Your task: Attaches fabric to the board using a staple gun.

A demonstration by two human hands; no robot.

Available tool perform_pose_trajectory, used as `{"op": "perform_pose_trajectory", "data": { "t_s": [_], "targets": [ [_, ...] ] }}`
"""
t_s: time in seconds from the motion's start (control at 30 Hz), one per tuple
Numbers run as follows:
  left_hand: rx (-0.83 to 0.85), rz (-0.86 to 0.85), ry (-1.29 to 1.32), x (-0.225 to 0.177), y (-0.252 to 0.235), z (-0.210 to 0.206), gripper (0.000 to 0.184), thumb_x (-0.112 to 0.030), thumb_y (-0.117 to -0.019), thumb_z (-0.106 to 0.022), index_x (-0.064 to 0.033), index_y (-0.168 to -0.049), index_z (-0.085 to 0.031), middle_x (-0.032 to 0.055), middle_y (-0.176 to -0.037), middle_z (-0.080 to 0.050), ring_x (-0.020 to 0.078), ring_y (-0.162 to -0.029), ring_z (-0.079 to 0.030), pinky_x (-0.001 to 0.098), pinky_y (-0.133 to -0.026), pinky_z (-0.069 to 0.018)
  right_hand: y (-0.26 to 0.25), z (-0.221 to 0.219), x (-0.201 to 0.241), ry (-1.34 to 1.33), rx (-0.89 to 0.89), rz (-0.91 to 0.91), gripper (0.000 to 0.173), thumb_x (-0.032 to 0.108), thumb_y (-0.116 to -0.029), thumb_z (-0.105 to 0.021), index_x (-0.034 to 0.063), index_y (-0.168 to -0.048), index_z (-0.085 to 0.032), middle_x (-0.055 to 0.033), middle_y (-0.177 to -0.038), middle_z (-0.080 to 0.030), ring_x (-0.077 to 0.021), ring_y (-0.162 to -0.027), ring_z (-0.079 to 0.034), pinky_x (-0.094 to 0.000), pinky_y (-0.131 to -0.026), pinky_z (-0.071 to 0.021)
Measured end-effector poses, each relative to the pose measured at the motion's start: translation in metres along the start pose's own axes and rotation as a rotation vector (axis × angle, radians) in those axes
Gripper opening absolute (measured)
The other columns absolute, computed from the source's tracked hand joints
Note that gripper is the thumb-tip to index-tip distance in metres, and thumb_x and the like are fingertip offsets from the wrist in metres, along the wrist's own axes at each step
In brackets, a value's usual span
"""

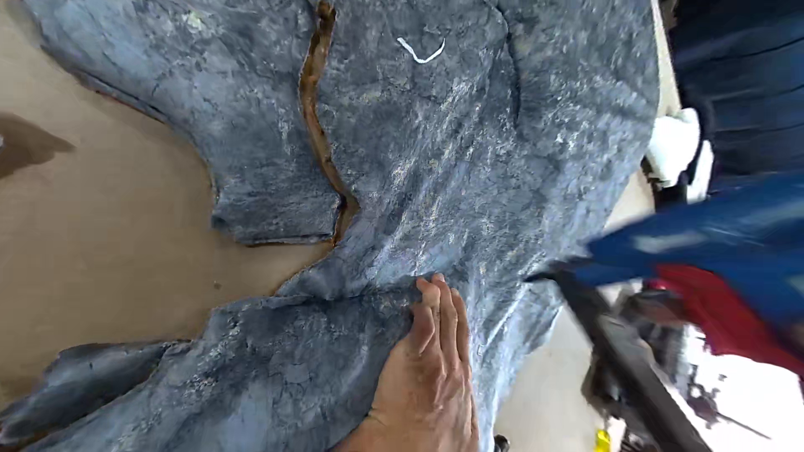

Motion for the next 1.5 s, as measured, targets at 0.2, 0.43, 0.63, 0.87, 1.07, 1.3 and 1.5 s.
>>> {"op": "perform_pose_trajectory", "data": {
  "t_s": [0.2, 0.43, 0.63, 0.87, 1.07, 1.3, 1.5],
  "targets": [
    [-0.036, -0.015, 0.013, 0.000, 0.005, -0.009, 0.078, -0.051, -0.0859, -0.049, -0.0018, -0.146, -0.055, 0.0212, -0.150, -0.054, 0.0322, -0.146, -0.044, 0.0471, -0.121, -0.0233, -0.085, -0.057, 0.055, 0.193, 0.603, -0.260, 0.023, 0.031, -0.1087, -0.047, 0.0154, -0.121, -0.058, -0.0163, -0.085, -0.069, -0.0263, -0.048, -0.065, -0.0405, -0.043, -0.0592],
    [-0.020, -0.029, 0.081, -0.001, 0.006, -0.011, 0.065, -0.041, -0.0924, -0.047, -0.0015, -0.143, -0.058, 0.0188, -0.149, -0.056, 0.0289, -0.146, -0.045, 0.0447, -0.124, -0.0163, -0.102, -0.068, 0.077, 0.282, 0.716, -0.310, 0.025, 0.036, -0.1051, -0.054, 0.0173, -0.121, -0.059, -0.0162, -0.090, -0.072, -0.0285, -0.048, -0.066, -0.0456, -0.042, -0.0598],
    [-0.015, -0.044, 0.059, -0.001, 0.006, -0.010, 0.065, -0.039, -0.0911, -0.048, 0.0001, -0.142, -0.059, 0.0176, -0.149, -0.056, 0.0273, -0.147, -0.043, 0.0408, -0.125, -0.0139, -0.104, -0.070, 0.082, 0.320, 0.748, -0.377, 0.023, 0.034, -0.1059, -0.053, 0.0164, -0.120, -0.057, -0.0177, -0.085, -0.072, -0.0306, -0.052, -0.069, -0.0460, -0.045, -0.0614],
    [-0.005, -0.053, 0.084, -0.001, 0.006, -0.011, 0.061, -0.035, -0.0918, -0.047, 0.0002, -0.141, -0.060, 0.0179, -0.150, -0.055, 0.0270, -0.148, -0.043, 0.0366, -0.126, -0.0164, -0.106, -0.074, 0.100, 0.305, 0.810, -0.420, 0.021, 0.032, -0.1076, -0.052, 0.0167, -0.119, -0.060, -0.0156, -0.103, -0.075, -0.0291, -0.057, -0.071, -0.0454, -0.048, -0.0627],
    [0.000, -0.055, 0.142, 0.002, 0.005, -0.009, 0.059, -0.034, -0.0917, -0.049, 0.0002, -0.137, -0.064, 0.0183, -0.150, -0.056, 0.0273, -0.148, -0.043, 0.0360, -0.125, -0.0195, -0.105, -0.080, 0.098, 0.288, 0.783, -0.414, 0.021, 0.031, -0.1082, -0.051, 0.0144, -0.117, -0.061, -0.0164, -0.096, -0.074, -0.0281, -0.054, -0.070, -0.0449, -0.045, -0.0613],
    [0.011, -0.059, 0.167, 0.002, 0.005, -0.006, 0.051, -0.024, -0.0942, -0.047, -0.0005, -0.137, -0.064, 0.0176, -0.151, -0.055, 0.0268, -0.149, -0.041, 0.0376, -0.126, -0.0186, -0.104, -0.084, 0.100, 0.249, 0.740, -0.491, 0.023, 0.033, -0.1077, -0.050, 0.0149, -0.119, -0.058, -0.0180, -0.094, -0.073, -0.0301, -0.052, -0.069, -0.0450, -0.046, -0.0614],
    [0.021, -0.078, 0.177, 0.001, 0.006, -0.006, 0.048, -0.019, -0.0945, -0.046, -0.0047, -0.136, -0.065, 0.0163, -0.153, -0.052, 0.0275, -0.149, -0.041, 0.0401, -0.125, -0.0203, -0.102, -0.089, 0.102, 0.251, 0.750, -0.438, 0.024, 0.034, -0.1071, -0.050, 0.0131, -0.115, -0.061, -0.0188, -0.093, -0.072, -0.0286, -0.050, -0.068, -0.0441, -0.044, -0.0600]
  ]
}}
Point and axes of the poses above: each hand's wrist, its own y-axis away from the middle knuckle, its own z-axis out of the back of the hand, x = y × z, the point moved 2 cm from there along -y, towards the middle knuckle
